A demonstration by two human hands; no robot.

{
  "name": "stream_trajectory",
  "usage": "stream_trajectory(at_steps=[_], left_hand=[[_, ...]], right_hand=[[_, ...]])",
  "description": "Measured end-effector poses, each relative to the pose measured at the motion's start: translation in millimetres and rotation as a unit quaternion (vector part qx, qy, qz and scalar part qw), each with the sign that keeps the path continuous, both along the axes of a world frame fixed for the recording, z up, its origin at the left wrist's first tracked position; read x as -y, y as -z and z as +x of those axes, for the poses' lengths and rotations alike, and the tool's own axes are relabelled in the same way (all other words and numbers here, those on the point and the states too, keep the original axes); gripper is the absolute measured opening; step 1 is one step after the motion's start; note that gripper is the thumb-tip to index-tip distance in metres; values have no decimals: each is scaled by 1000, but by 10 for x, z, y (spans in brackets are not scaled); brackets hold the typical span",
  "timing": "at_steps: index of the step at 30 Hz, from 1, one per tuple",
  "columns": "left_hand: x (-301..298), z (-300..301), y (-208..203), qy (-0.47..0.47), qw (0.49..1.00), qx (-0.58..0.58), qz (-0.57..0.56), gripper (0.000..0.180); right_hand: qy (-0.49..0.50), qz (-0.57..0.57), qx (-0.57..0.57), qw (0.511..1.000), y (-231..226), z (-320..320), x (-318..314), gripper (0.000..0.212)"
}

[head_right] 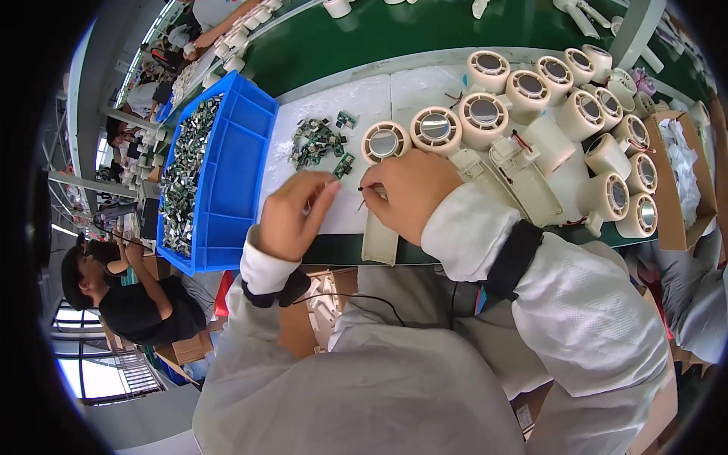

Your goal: Assembling small electronic components and circuit boards into plastic housings on a factory production line.

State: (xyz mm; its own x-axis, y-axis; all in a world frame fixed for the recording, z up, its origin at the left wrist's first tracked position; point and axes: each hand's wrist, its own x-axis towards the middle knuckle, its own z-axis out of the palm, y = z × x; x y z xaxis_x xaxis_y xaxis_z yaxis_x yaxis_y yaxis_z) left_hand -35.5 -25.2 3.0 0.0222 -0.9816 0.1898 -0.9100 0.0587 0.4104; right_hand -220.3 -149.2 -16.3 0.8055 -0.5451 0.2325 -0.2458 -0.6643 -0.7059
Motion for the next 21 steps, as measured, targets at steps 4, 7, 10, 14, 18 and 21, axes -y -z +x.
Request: stream_trajectory(at_steps=[4, 7, 10, 14, 18, 21], left_hand=[[206, 32, 187, -43, 993, 32, -106, 18], [277, 74, 257, -46, 988, 78, -126, 21], [229, 51, 158, -60, 995, -14, -73, 21], [68, -14, 266, -73, 942, -328, -3, 24], [-67, -152, 369, -91, 846, -524, -33, 25], [-96, -229, 421, -96, 824, -554, -63, 26]], right_hand=[[27, 0, 16, 1000, 25, -1, -58, 14], [25, -5, 29, 999, 15, 18, -72, 13], [20, -4, 36, 999, 37, 8, -56, 13], [6, 3, 38, 999, 22, 0, -67, 13], [-5, 11, 39, 999, -35, 1, -70, 13], [-12, 19, 49, 999, -28, -5, -75, 13]])
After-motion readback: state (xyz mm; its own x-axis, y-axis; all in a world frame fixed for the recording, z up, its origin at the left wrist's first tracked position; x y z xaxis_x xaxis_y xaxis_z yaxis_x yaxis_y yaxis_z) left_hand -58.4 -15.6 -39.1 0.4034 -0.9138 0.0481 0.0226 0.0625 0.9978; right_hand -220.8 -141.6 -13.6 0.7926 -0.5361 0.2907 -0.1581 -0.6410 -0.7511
